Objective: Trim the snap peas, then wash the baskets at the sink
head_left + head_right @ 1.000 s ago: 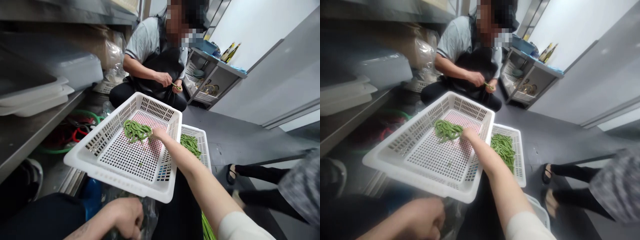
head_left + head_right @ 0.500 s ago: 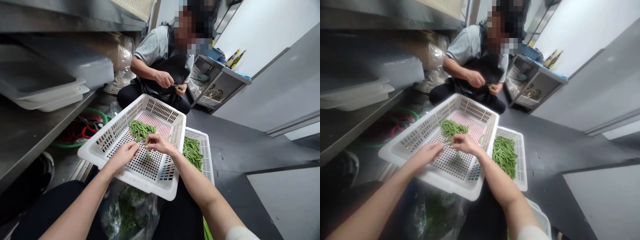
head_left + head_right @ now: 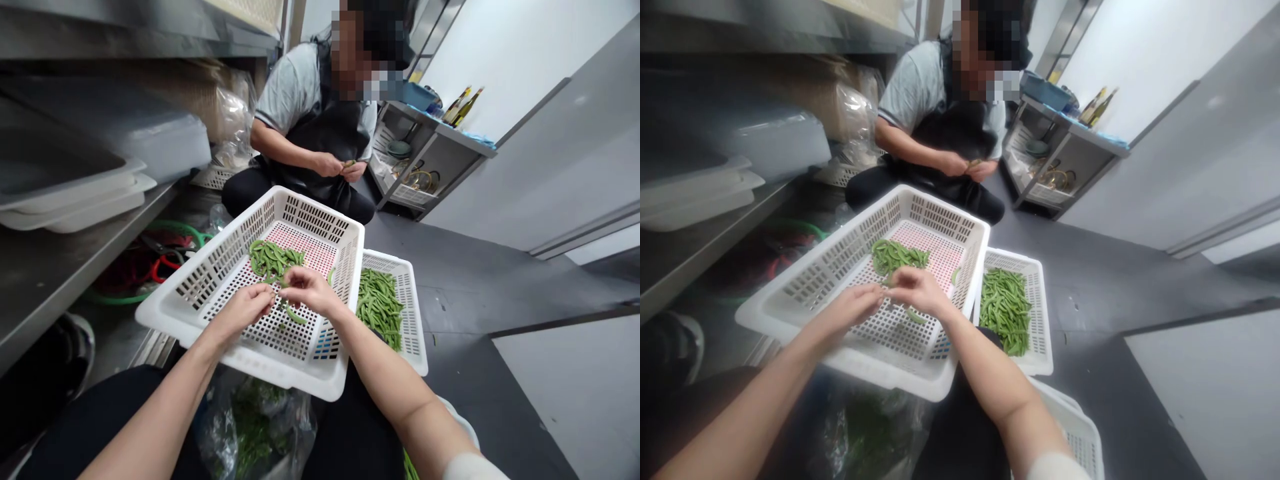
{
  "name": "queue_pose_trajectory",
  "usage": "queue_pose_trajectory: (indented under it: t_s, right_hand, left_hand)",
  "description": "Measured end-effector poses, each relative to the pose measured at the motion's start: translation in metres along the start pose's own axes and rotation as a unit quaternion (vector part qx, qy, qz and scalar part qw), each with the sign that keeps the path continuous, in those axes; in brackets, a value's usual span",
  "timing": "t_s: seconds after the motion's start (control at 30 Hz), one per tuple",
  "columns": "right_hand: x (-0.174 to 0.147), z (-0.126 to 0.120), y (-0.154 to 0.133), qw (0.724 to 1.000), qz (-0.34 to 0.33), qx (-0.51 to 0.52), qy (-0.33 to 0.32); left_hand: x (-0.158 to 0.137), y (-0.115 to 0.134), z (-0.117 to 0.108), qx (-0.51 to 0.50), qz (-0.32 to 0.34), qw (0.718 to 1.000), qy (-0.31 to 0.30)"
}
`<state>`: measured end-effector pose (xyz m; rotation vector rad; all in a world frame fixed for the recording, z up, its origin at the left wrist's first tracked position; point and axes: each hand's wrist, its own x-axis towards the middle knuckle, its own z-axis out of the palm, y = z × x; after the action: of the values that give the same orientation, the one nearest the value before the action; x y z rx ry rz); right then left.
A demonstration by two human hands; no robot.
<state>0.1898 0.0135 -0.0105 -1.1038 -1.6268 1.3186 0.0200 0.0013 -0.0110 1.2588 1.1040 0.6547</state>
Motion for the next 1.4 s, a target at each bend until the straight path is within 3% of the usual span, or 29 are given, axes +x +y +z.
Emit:
queue_pose_trajectory:
  t_s: [0.07, 0.17, 0.27, 0.37, 0.43, 0.57, 0.7, 0.83, 0.9, 0.97, 1.03, 1.1, 1.17, 1.23, 1.3, 1.33, 1.4]
  right_hand:
    - [0.004, -0.008, 0.002, 0.984, 0.039, 0.164, 0.058]
    - [0.009, -0.019, 0.004, 0.945, 0.077, 0.281, 0.149]
    - [0.008, -0.018, 0.004, 0.939, 0.098, 0.298, 0.142]
    - [0.005, -0.008, 0.002, 0.949, 0.087, 0.283, 0.111]
    - [0.005, -0.002, 0.001, 0.952, 0.083, 0.279, 0.093]
    - [0.011, -0.006, 0.005, 0.932, 0.161, 0.323, 0.023]
    - [0.013, -0.019, 0.012, 0.916, 0.287, 0.245, -0.135]
    - [0.003, -0.015, 0.005, 0.912, 0.255, 0.170, -0.274]
    - [-0.002, -0.006, 0.000, 0.911, 0.237, 0.143, -0.306]
    - [-0.003, 0.003, -0.002, 0.930, 0.215, 0.128, -0.269]
    - [0.002, 0.006, 0.000, 0.960, 0.173, 0.144, -0.167]
    - [0.010, 0.002, 0.006, 0.971, 0.150, 0.183, -0.039]
    - [0.020, -0.008, 0.013, 0.964, 0.169, 0.193, 0.071]
    - [0.026, -0.016, 0.022, 0.965, 0.215, 0.098, 0.115]
    - [0.028, -0.016, 0.033, 0.959, 0.242, -0.132, 0.059]
    - [0.026, -0.012, 0.039, 0.931, 0.246, -0.271, -0.001]
    - [0.021, 0.001, 0.051, 0.828, 0.229, -0.494, -0.135]
  left_hand:
    - [-0.002, 0.002, -0.002, -0.002, -0.005, 1.000, -0.019]
    - [-0.006, 0.004, -0.007, 0.044, -0.008, 0.995, -0.087]
    - [-0.007, 0.004, -0.007, 0.095, 0.011, 0.993, -0.074]
    - [-0.006, 0.001, -0.001, 0.061, 0.009, 0.998, -0.014]
    - [-0.006, 0.001, 0.002, 0.053, 0.023, 0.998, -0.012]
    - [-0.008, 0.007, 0.001, 0.121, 0.105, 0.986, -0.035]
    - [-0.013, 0.011, -0.006, 0.192, 0.149, 0.969, -0.054]
    - [-0.012, 0.006, -0.009, 0.235, 0.152, 0.960, 0.010]
    - [-0.010, 0.003, -0.009, 0.232, 0.155, 0.959, 0.041]
    - [-0.008, 0.001, -0.008, 0.216, 0.156, 0.960, 0.081]
    - [-0.005, 0.001, -0.006, 0.182, 0.143, 0.967, 0.109]
    - [-0.004, 0.001, -0.006, 0.111, 0.117, 0.983, 0.091]
    - [-0.005, 0.002, -0.008, 0.011, 0.100, 0.994, 0.048]
    - [-0.007, 0.004, -0.011, -0.086, 0.090, 0.992, 0.019]
    - [-0.010, 0.006, -0.015, -0.154, 0.075, 0.985, 0.008]
    - [-0.011, 0.007, -0.016, -0.176, 0.063, 0.982, 0.003]
    - [-0.012, 0.008, -0.018, -0.203, 0.040, 0.978, -0.001]
